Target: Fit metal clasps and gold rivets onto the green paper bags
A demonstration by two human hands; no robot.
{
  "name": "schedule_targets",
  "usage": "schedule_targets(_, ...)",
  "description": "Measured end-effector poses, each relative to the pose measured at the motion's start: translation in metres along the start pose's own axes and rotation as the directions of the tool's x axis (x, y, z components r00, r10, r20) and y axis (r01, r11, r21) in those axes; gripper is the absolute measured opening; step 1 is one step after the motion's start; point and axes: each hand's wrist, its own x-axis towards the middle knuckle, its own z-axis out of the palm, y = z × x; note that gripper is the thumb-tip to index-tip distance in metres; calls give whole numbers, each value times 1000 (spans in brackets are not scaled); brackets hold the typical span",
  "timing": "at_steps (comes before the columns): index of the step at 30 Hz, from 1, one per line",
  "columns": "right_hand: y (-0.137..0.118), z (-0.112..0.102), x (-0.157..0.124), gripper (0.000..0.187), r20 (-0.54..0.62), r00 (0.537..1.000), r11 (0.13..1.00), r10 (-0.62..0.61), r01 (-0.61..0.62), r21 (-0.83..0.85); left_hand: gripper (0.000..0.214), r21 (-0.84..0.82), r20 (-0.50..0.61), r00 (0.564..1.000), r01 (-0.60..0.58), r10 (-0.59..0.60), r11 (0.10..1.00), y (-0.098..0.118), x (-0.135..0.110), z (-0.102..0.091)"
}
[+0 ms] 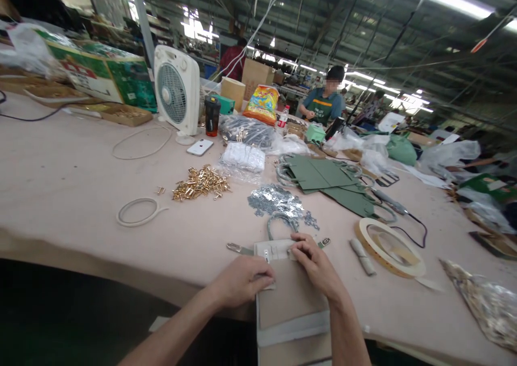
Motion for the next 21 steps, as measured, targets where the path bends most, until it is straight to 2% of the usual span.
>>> schedule_targets(6,-8,3,-3,29,13,1000,1000,-10,9,22,15,52,27,997,-72,71,996,-4,-4,1)
schedule_targets(9,-21,18,-2,24,64,997,998,-49,46,45,13,104,50,992,-118,114,988,-4,-8,3)
schedule_targets(14,-35,47,6,21,107,990,996,-92,90,20,12,135,46,993,-114,109,984,-1,-12,4)
schedule_targets(21,-32,59,12,19,79,991,989,-104,112,-98,11,133,62,990,-133,126,982,-4,-12,4)
